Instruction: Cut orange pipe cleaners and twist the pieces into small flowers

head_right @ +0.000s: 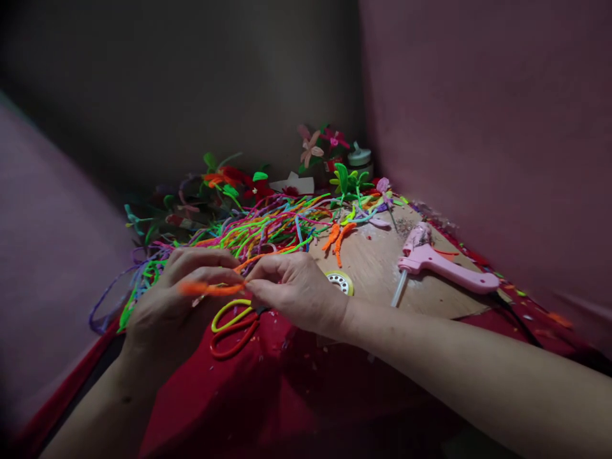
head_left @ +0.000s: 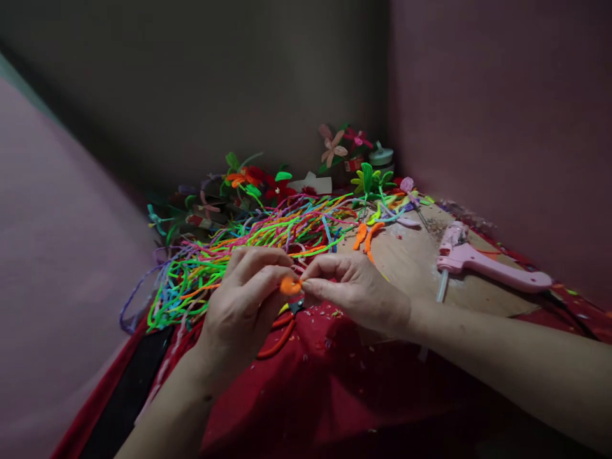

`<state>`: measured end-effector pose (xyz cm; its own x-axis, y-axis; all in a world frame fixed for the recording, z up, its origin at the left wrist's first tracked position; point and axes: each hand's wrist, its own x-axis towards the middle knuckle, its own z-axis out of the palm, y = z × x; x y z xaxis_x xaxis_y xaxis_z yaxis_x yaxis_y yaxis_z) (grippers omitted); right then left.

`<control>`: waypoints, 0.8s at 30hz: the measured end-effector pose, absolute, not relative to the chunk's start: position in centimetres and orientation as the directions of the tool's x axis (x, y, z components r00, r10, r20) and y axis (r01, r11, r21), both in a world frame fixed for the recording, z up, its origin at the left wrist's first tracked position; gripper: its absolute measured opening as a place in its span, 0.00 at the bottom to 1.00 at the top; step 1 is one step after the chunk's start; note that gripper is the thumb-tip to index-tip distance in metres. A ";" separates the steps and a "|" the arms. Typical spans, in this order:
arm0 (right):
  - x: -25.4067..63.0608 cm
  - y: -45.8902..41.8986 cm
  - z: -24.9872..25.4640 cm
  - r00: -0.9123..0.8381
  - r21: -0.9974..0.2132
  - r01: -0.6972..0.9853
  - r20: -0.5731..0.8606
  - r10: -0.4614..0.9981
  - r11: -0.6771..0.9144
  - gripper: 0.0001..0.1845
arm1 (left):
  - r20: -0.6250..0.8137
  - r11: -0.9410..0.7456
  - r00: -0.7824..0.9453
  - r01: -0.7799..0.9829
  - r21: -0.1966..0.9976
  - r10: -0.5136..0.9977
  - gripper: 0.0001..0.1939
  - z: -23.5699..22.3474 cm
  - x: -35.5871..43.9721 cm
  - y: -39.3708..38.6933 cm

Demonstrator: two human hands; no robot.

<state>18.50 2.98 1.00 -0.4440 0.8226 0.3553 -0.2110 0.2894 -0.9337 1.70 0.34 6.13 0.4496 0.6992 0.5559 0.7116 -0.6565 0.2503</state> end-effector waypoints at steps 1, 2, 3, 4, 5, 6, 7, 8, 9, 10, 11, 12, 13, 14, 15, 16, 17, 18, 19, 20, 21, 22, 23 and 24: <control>18.5 2.9 1.0 -0.427 -0.924 -0.170 0.382 0.819 0.342 0.06 | 0.538 -0.645 0.438 0.708 0.287 0.720 0.02 6.1 1.8 0.5; 18.6 2.8 0.9 -0.406 -0.906 -0.118 0.419 0.813 0.408 0.06 | 0.496 -0.606 0.401 0.703 0.373 0.770 0.05 6.0 1.9 0.7; 18.6 2.7 0.8 -0.381 -0.877 -0.059 0.461 0.801 0.477 0.07 | 0.421 -0.535 0.349 0.686 0.494 0.837 0.07 5.9 2.1 0.9; 18.6 2.7 0.8 -0.357 -0.840 0.004 0.505 0.785 0.542 0.07 | 0.319 -0.437 0.299 0.648 0.624 0.899 0.09 5.6 2.3 1.1; 18.7 2.7 0.7 -0.338 -0.801 0.062 0.544 0.768 0.595 0.08 | 0.205 -0.323 0.260 0.592 0.739 0.944 0.11 5.3 2.4 1.4; 18.7 2.7 0.6 -0.323 -0.770 0.105 0.572 0.754 0.629 0.08 | 0.098 -0.213 0.238 0.526 0.824 0.966 0.11 5.0 2.5 1.6; 18.6 2.8 0.6 -0.315 -0.758 0.127 0.581 0.750 0.640 0.08 | 0.024 -0.130 0.229 0.464 0.876 0.973 0.11 4.7 2.5 1.8; 18.6 3.0 0.6 -0.317 -0.771 0.122 0.567 0.760 0.625 0.08 | -0.013 -0.083 0.219 0.421 0.903 0.976 0.11 4.4 2.5 1.9; 18.6 3.3 0.6 -0.328 -0.812 0.084 0.524 0.786 0.577 0.07 | -0.015 -0.068 0.200 0.400 0.914 0.980 0.10 4.1 2.5 2.0; 18.5 3.6 0.6 -0.354 -0.870 0.020 0.454 0.818 0.492 0.07 | 0.006 -0.074 0.171 0.395 0.916 0.985 0.10 3.9 2.4 2.0; 18.5 3.9 0.6 -0.392 -0.925 -0.060 0.367 0.843 0.375 0.07 | 0.038 -0.090 0.137 0.397 0.913 0.990 0.10 3.7 2.3 2.1; 18.5 4.2 0.6 -0.443 -0.961 -0.141 0.276 0.853 0.238 0.07 | 0.073 -0.108 0.102 0.399 0.911 0.992 0.10 3.6 2.2 2.1; 18.5 4.5 0.5 -0.505 -0.973 -0.207 0.193 0.841 0.099 0.08 | 0.105 -0.124 0.069 0.396 0.910 0.992 0.10 3.5 2.1 2.1; 18.5 4.8 0.4 -0.566 -0.967 -0.252 0.123 0.815 -0.029 0.09 | 0.130 -0.136 0.043 0.386 0.912 0.991 0.10 3.4 1.9 2.1; 18.4 5.0 0.3 -0.616 -0.951 -0.279 0.069 0.785 -0.135 0.10 | 0.149 -0.147 0.025 0.378 0.914 0.989 0.10 3.3 1.7 2.1; 18.4 5.2 0.1 -0.650 -0.932 -0.294 0.032 0.760 -0.212 0.10 | 0.159 -0.154 0.018 0.381 0.912 0.987 0.09 3.2 1.6 2.2; 18.3 5.3 0.0 -0.666 -0.914 -0.304 0.004 0.746 -0.267 0.09 | 0.164 -0.160 0.024 0.392 0.906 0.986 0.08 3.2 1.4 2.2; 18.3 5.3 -0.2 -0.669 -0.902 -0.312 -0.015 0.743 -0.299 0.08 | 0.159 -0.161 0.040 0.409 0.898 0.986 0.08 3.2 1.3 2.2; 18.2 5.3 -0.2 -0.660 -0.897 -0.316 -0.026 0.751 -0.309 0.08 | 0.144 -0.158 0.065 0.428 0.890 0.987 0.08 3.2 1.2 2.2; 18.1 5.2 -0.3 -0.646 -0.900 -0.315 -0.029 0.763 -0.301 0.08 | 0.124 -0.151 0.089 0.442 0.884 0.988 0.08 3.3 1.2 2.2; 18.1 5.2 -0.2 -0.631 -0.910 -0.306 -0.025 0.775 -0.279 0.08 | 0.103 -0.140 0.107 0.439 0.887 0.989 0.09 3.3 1.2 2.1; 18.1 5.0 -0.2 -0.617 -0.928 -0.287 -0.011 0.787 -0.238 0.08 | 0.081 -0.124 0.119 0.409 0.904 0.990 0.09 3.4 1.2 2.0; 18.1 4.9 -0.1 -0.595 -0.951 -0.259 0.019 0.803 -0.169 0.08 | 0.061 -0.101 0.124 0.355 0.930 0.990 0.09 3.4 1.3 1.9; 18.1 4.8 0.0 -0.562 -0.974 -0.219 0.071 0.824 -0.065 0.08 | 0.042 -0.075 0.122 0.288 0.955 0.992 0.09 3.4 1.4 1.9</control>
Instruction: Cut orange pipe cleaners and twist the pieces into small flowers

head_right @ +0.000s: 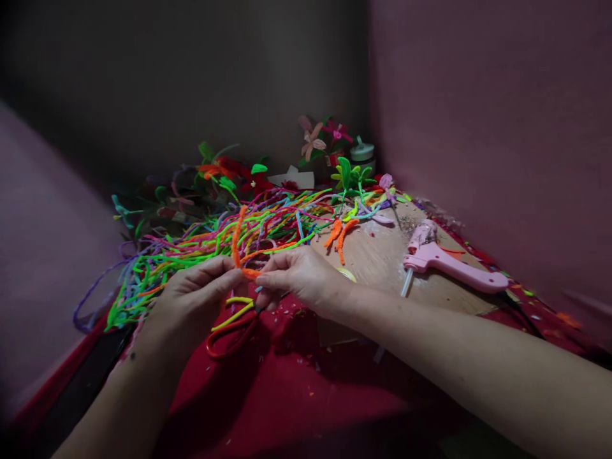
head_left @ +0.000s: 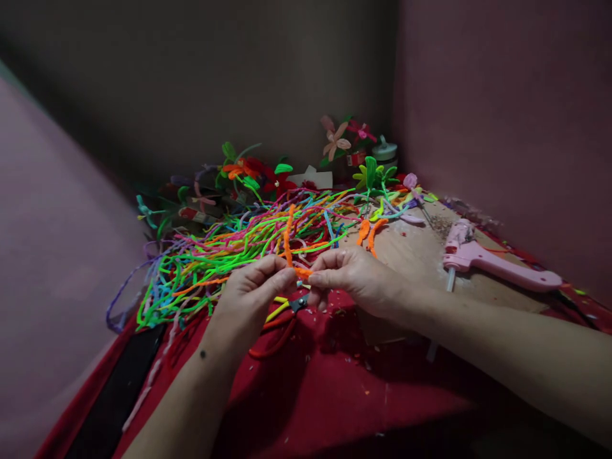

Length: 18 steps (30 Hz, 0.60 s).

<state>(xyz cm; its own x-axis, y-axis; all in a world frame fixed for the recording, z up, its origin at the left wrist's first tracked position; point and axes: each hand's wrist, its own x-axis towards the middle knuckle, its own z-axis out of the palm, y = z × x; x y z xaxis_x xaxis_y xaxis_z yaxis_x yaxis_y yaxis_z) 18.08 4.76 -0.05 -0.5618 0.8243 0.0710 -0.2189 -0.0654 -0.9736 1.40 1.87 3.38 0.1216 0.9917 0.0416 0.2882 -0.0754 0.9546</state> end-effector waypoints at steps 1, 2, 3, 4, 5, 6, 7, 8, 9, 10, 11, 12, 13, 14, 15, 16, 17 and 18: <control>18.1 4.6 0.0 -0.522 -0.983 -0.170 0.145 0.841 0.064 0.07 | 0.024 -0.049 0.115 0.220 0.974 0.993 0.09 3.4 1.5 1.8; 18.1 4.4 -0.1 -0.478 -0.971 -0.114 0.241 0.845 0.212 0.06 | 0.006 -0.024 0.111 0.161 0.987 0.994 0.09 3.3 1.6 1.8; 18.2 4.3 -0.1 -0.440 -0.933 -0.057 0.344 0.830 0.356 0.06 | -0.006 -0.007 0.110 0.119 0.993 0.994 0.08 3.3 1.6 1.8; 18.2 4.1 -0.2 -0.413 -0.881 -0.009 0.435 0.800 0.474 0.05 | -0.009 -0.002 0.110 0.099 0.995 0.994 0.08 3.3 1.6 1.8; 18.3 4.0 -0.3 -0.398 -0.831 0.028 0.500 0.769 0.556 0.04 | -0.001 -0.010 0.109 0.102 0.995 0.994 0.07 3.3 1.6 1.8; 18.3 3.9 -0.4 -0.399 -0.800 0.054 0.531 0.748 0.597 0.04 | 0.013 -0.026 0.107 0.120 0.992 0.994 0.07 3.4 1.5 1.8; 18.4 3.8 -0.4 -0.402 -0.791 0.073 0.534 0.743 0.608 0.03 | 0.034 -0.050 0.103 0.152 0.987 0.994 0.07 3.4 1.4 1.8; 18.4 3.7 -0.3 -0.404 -0.795 0.088 0.523 0.750 0.601 0.03 | 0.057 -0.076 0.098 0.197 0.977 0.994 0.08 3.5 1.2 1.9; 18.5 3.7 -0.2 -0.395 -0.795 0.097 0.521 0.757 0.598 0.04 | 0.080 -0.101 0.094 0.248 0.963 0.992 0.08 3.6 1.1 1.8; 18.6 3.7 -0.1 -0.372 -0.775 0.107 0.550 0.748 0.623 0.07 | 0.098 -0.122 0.096 0.295 0.948 0.991 0.09 3.6 1.0 1.8; 18.6 3.7 0.1 -0.344 -0.723 0.121 0.612 0.712 0.680 0.11 | 0.102 -0.134 0.111 0.329 0.935 0.989 0.09 3.7 0.9 1.7; 18.7 3.8 0.3 -0.316 -0.638 0.148 0.694 0.647 0.756 0.13 | 0.092 -0.136 0.139 0.354 0.925 0.986 0.08 3.7 0.8 1.7; 18.7 3.9 0.4 -0.300 -0.527 0.186 0.773 0.559 0.829 0.15 | 0.074 -0.136 0.175 0.372 0.918 0.982 0.08 3.8 0.8 1.5; 18.8 4.1 0.4 -0.305 -0.417 0.228 0.827 0.472 0.880 0.14 | 0.055 -0.136 0.213 0.388 0.912 0.976 0.07 3.8 0.8 1.4; 18.8 4.2 0.4 -0.327 -0.331 0.267 0.852 0.408 0.905 0.12 | 0.043 -0.141 0.243 0.404 0.904 0.969 0.07 3.8 0.9 1.3; 18.8 4.3 0.4 -0.360 -0.284 0.295 0.852 0.381 0.912 0.10 | 0.037 -0.149 0.261 0.423 0.894 0.965 0.08 3.8 1.0 1.2; 18.8 4.4 0.4 -0.390 -0.279 0.310 0.834 0.389 0.909 0.08 | 0.045 -0.160 0.263 0.437 0.885 0.964 0.08 3.8 1.1 1.0; 18.7 4.4 0.4 -0.409 -0.318 0.315 0.805 0.430 0.894 0.08 | 0.058 -0.169 0.254 0.442 0.881 0.966 0.08 3.8 1.3 1.0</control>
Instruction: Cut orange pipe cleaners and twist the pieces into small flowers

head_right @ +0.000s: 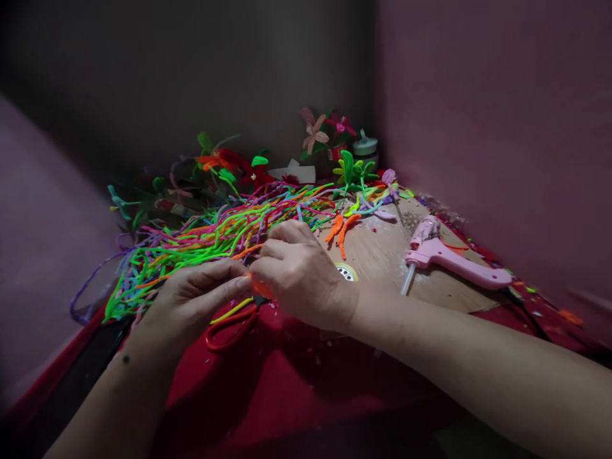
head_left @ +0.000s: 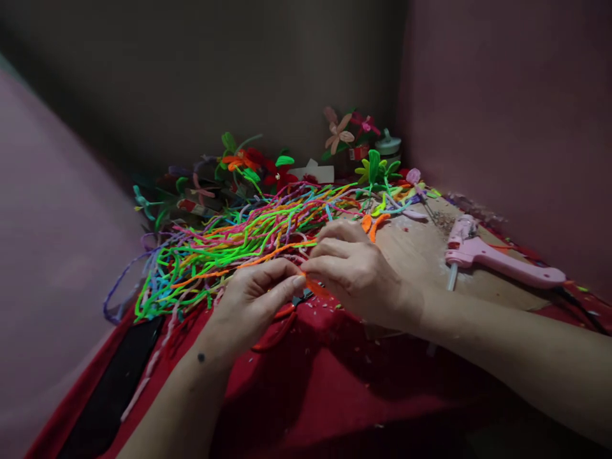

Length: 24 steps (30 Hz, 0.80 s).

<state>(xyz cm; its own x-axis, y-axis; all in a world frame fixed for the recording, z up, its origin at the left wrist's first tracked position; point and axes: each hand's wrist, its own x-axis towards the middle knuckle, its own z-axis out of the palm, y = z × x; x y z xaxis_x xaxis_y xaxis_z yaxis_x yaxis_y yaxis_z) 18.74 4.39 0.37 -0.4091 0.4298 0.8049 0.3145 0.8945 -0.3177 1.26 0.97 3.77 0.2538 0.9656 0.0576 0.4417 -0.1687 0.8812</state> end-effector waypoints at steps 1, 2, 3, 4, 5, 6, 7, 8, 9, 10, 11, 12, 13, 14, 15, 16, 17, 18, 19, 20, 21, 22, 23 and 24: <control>18.7 4.4 0.4 -0.424 -0.402 0.304 0.755 0.500 0.864 0.09 | 0.068 -0.172 0.243 0.437 0.883 0.968 0.08 3.8 1.3 0.9; 18.7 4.3 0.5 -0.434 -0.522 0.279 0.681 0.590 0.806 0.08 | 0.074 -0.171 0.235 0.423 0.890 0.969 0.07 3.8 1.4 0.9; 18.7 4.3 0.7 -0.441 -0.656 0.238 0.585 0.681 0.717 0.08 | 0.075 -0.165 0.230 0.401 0.901 0.970 0.07 3.7 1.5 1.0; 18.7 4.2 0.9 -0.454 -0.780 0.186 0.471 0.756 0.598 0.07 | 0.072 -0.157 0.232 0.375 0.914 0.970 0.06 3.7 1.5 1.1; 18.7 4.2 1.1 -0.475 -0.874 0.137 0.355 0.805 0.466 0.07 | 0.067 -0.148 0.232 0.353 0.924 0.970 0.06 3.7 1.5 1.2; 18.8 4.2 1.3 -0.500 -0.934 0.100 0.251 0.829 0.343 0.07 | 0.063 -0.140 0.229 0.341 0.930 0.971 0.06 3.6 1.5 1.3; 18.8 4.2 1.5 -0.527 -0.967 0.080 0.166 0.834 0.243 0.08 | 0.062 -0.135 0.218 0.336 0.932 0.974 0.06 3.5 1.5 1.4; 18.8 4.3 1.7 -0.549 -0.983 0.075 0.100 0.830 0.168 0.08 | 0.062 -0.129 0.203 0.336 0.933 0.977 0.06 3.4 1.5 1.5; 18.8 4.4 1.8 -0.567 -0.990 0.081 0.049 0.822 0.115 0.08 | 0.063 -0.125 0.188 0.341 0.932 0.980 0.07 3.3 1.5 1.6; 18.8 4.4 1.8 -0.578 -0.992 0.092 0.013 0.816 0.082 0.07 | 0.069 -0.128 0.176 0.351 0.928 0.982 0.07 3.1 1.5 1.6; 18.7 4.5 1.7 -0.584 -0.993 0.104 -0.009 0.812 0.063 0.07 | 0.084 -0.141 0.165 0.370 0.919 0.983 0.07 3.0 1.6 1.7; 18.7 4.5 1.7 -0.581 -0.992 0.112 -0.020 0.813 0.056 0.06 | 0.109 -0.163 0.154 0.401 0.902 0.982 0.07 2.9 1.6 1.6; 18.7 4.6 1.5 -0.575 -0.991 0.116 -0.019 0.818 0.059 0.05 | 0.149 -0.196 0.139 0.445 0.874 0.979 0.06 2.8 1.6 1.6; 18.6 4.6 1.4 -0.569 -0.991 0.117 -0.010 0.822 0.069 0.05 | 0.205 -0.239 0.121 0.499 0.833 0.971 0.06 2.7 1.7 1.5; 18.6 4.6 1.2 -0.567 -0.991 0.113 0.000 0.824 0.078 0.06 | 0.269 -0.281 0.106 0.557 0.781 0.957 0.05 2.7 1.7 1.4; 18.6 4.6 1.0 -0.570 -0.991 0.104 0.010 0.822 0.084 0.06 | 0.327 -0.317 0.099 0.609 0.727 0.940 0.05 2.7 1.8 1.4; 18.6 4.6 0.9 -0.573 -0.992 0.092 0.020 0.820 0.089 0.07 | 0.364 -0.341 0.104 0.645 0.683 0.926 0.05 2.8 1.9 1.3; 18.5 4.6 0.8 -0.576 -0.992 0.085 0.030 0.817 0.095 0.07 | 0.377 -0.354 0.114 0.660 0.663 0.919 0.05 2.8 2.0 1.2; 18.5 4.6 0.7 -0.575 -0.991 0.083 0.037 0.817 0.103 0.08 | 0.362 -0.351 0.126 0.657 0.667 0.923 0.05 2.9 2.1 1.2; 18.5 4.6 0.7 -0.571 -0.990 0.087 0.041 0.820 0.110 0.08 | 0.324 -0.332 0.134 0.639 0.693 0.936 0.06 2.9 2.2 1.1; 18.5 4.6 0.7 -0.566 -0.988 0.097 0.043 0.823 0.119 0.08 | 0.272 -0.300 0.140 0.610 0.734 0.952 0.06 3.0 2.3 1.1; 18.4 4.6 0.7 -0.557 -0.985 0.112 0.045 0.829 0.128 0.07 | 0.222 -0.263 0.143 0.575 0.775 0.965 0.06 3.0 2.4 1.1; 18.4 4.5 0.6 -0.547 -0.982 0.129 0.046 0.836 0.138 0.07 | 0.181 -0.232 0.147 0.544 0.806 0.973 0.06 3.0 2.5 1.1; 18.4 4.5 0.6 -0.536 -0.979 0.142 0.051 0.843 0.149 0.07 | 0.152 -0.210 0.152 0.522 0.827 0.977 0.06 3.0 2.6 1.2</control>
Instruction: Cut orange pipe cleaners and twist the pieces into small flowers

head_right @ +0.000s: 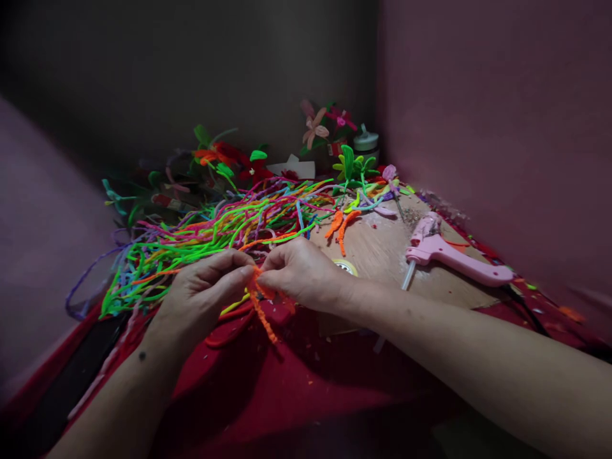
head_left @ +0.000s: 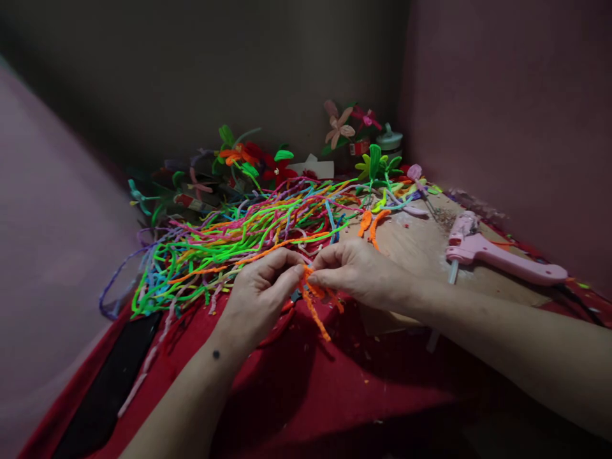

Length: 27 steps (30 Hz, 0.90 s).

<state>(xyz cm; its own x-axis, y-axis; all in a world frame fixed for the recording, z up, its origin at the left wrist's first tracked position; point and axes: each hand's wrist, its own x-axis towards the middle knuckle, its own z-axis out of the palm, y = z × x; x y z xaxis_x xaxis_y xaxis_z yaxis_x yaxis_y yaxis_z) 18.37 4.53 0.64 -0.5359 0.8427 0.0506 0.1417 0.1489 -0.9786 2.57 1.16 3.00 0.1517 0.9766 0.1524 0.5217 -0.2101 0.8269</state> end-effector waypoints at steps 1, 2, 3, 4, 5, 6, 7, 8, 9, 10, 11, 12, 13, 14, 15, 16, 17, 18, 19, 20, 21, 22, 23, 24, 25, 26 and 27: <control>18.3 4.5 0.6 -0.527 -0.976 0.149 0.057 0.848 0.158 0.06 | 0.136 -0.198 0.157 0.507 0.839 0.978 0.06 3.0 2.6 1.2; 18.3 4.5 0.6 -0.521 -0.975 0.152 0.059 0.852 0.160 0.06 | 0.130 -0.194 0.160 0.499 0.844 0.978 0.06 2.9 2.6 1.2; 18.3 4.4 0.6 -0.514 -0.976 0.151 0.055 0.856 0.154 0.06 | 0.128 -0.192 0.160 0.500 0.844 0.979 0.05 2.9 2.6 1.2; 18.4 4.4 0.6 -0.513 -0.980 0.148 0.043 0.857 0.137 0.06 | 0.131 -0.194 0.158 0.509 0.839 0.979 0.05 2.8 2.6 1.2; 18.4 4.4 0.5 -0.519 -0.984 0.137 0.025 0.855 0.112 0.07 | 0.140 -0.201 0.155 0.522 0.829 0.978 0.05 2.7 2.5 1.2; 18.4 4.4 0.5 -0.531 -0.990 0.117 0.007 0.847 0.082 0.08 | 0.154 -0.212 0.152 0.536 0.817 0.976 0.05 2.7 2.5 1.3; 18.4 4.4 0.4 -0.548 -0.995 0.088 -0.009 0.836 0.047 0.09 | 0.169 -0.226 0.152 0.549 0.805 0.974 0.05 2.6 2.4 1.3; 18.4 4.4 0.3 -0.568 -0.999 0.051 -0.023 0.823 0.007 0.11 | 0.183 -0.238 0.152 0.557 0.796 0.971 0.05 2.6 2.4 1.3; 18.4 4.4 0.2 -0.596 -0.999 0.012 -0.040 0.802 -0.041 0.11 | 0.196 -0.248 0.152 0.558 0.792 0.969 0.05 2.5 2.3 1.3; 18.3 4.4 0.2 -0.629 -0.994 -0.025 -0.065 0.775 -0.105 0.12 | 0.209 -0.257 0.150 0.555 0.791 0.966 0.05 2.5 2.3 1.3; 18.3 4.4 0.1 -0.659 -0.982 -0.055 -0.099 0.745 -0.179 0.11 | 0.222 -0.264 0.142 0.552 0.791 0.965 0.05 2.4 2.3 1.3; 18.2 4.3 0.1 -0.686 -0.965 -0.072 -0.136 0.715 -0.253 0.10 | 0.236 -0.269 0.130 0.547 0.793 0.963 0.05 2.4 2.3 1.3; 18.2 4.3 0.1 -0.704 -0.946 -0.079 -0.170 0.689 -0.315 0.09 | 0.249 -0.270 0.115 0.543 0.795 0.962 0.04 2.3 2.3 1.2; 18.1 4.3 0.1 -0.711 -0.930 -0.082 -0.197 0.675 -0.357 0.08 | 0.254 -0.266 0.099 0.539 0.799 0.962 0.04 2.3 2.3 1.2; 18.1 4.2 0.2 -0.707 -0.921 -0.079 -0.218 0.673 -0.381 0.07 | 0.249 -0.256 0.086 0.528 0.810 0.965 0.05 2.3 2.3 1.2; 18.1 4.2 0.3 -0.694 -0.918 -0.071 -0.235 0.681 -0.389 0.07 | 0.228 -0.237 0.081 0.505 0.830 0.970 0.05 2.3 2.3 1.2; 18.0 4.1 0.5 -0.681 -0.921 -0.055 -0.248 0.689 -0.386 0.08 | 0.191 -0.209 0.086 0.464 0.861 0.978 0.05 2.4 2.2 1.3; 18.0 4.1 0.6 -0.670 -0.925 -0.039 -0.257 0.696 -0.379 0.08 | 0.135 -0.166 0.104 0.412 0.896 0.985 0.06 2.4 2.1 1.4; 18.0 4.0 0.8 -0.665 -0.928 -0.023 -0.264 0.699 -0.373 0.09 | 0.071 -0.112 0.127 0.351 0.930 0.989 0.06 2.3 2.1 1.5; 18.0 4.0 0.9 -0.664 -0.930 -0.007 -0.270 0.697 -0.368 0.09 | 0.009 -0.052 0.149 0.283 0.958 0.989 0.07 2.3 2.1 1.6; 17.9 3.9 1.0 -0.663 -0.933 0.004 -0.272 0.698 -0.360 0.09 | -0.042 0.006 0.162 0.215 0.977 0.986 0.08 2.2 2.1 1.7; 17.8 3.9 1.0 -0.655 -0.939 0.016 -0.271 0.706 -0.345 0.09 | -0.079 0.054 0.159 0.152 0.987 0.984 0.08 2.0 2.2 1.8; 17.7 3.8 0.9 -0.637 -0.948 0.030 -0.264 0.725 -0.318 0.09 | -0.095 0.082 0.137 0.095 0.992 0.986 0.08 1.8 2.3 1.8; 17.6 3.8 0.7 -0.607 -0.962 0.051 -0.243 0.757 -0.268 0.09 | -0.099 0.095 0.102 0.048 0.994 0.990 0.08 1.6 2.5 1.9; 17.5 3.7 0.5 -0.568 -0.978 0.079 -0.203 0.797 -0.193 0.09 | -0.095 0.094 0.061 0.012 0.996 0.994 0.08 1.4 2.7 1.9; 17.4 3.6 0.2 -0.525 -0.989 0.113 -0.144 0.839 -0.100 0.09 | -0.087 0.088 0.022 -0.009 0.996 0.996 0.08 1.2 3.0 1.9; 17.3 3.6 -0.1 -0.494 -0.989 0.150 -0.081 0.866 -0.007 0.10 | -0.076 0.076 -0.011 -0.014 0.997 0.997 0.08 1.1 3.2 1.9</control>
<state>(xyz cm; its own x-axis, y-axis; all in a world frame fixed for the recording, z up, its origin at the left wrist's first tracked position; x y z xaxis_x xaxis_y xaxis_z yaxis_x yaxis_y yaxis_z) 17.27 3.59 -0.08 -0.4936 0.8659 -0.0808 0.1497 -0.0069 -0.9887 3.16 1.91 1.14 -0.0112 0.9970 -0.0761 -0.0136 0.0760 0.9970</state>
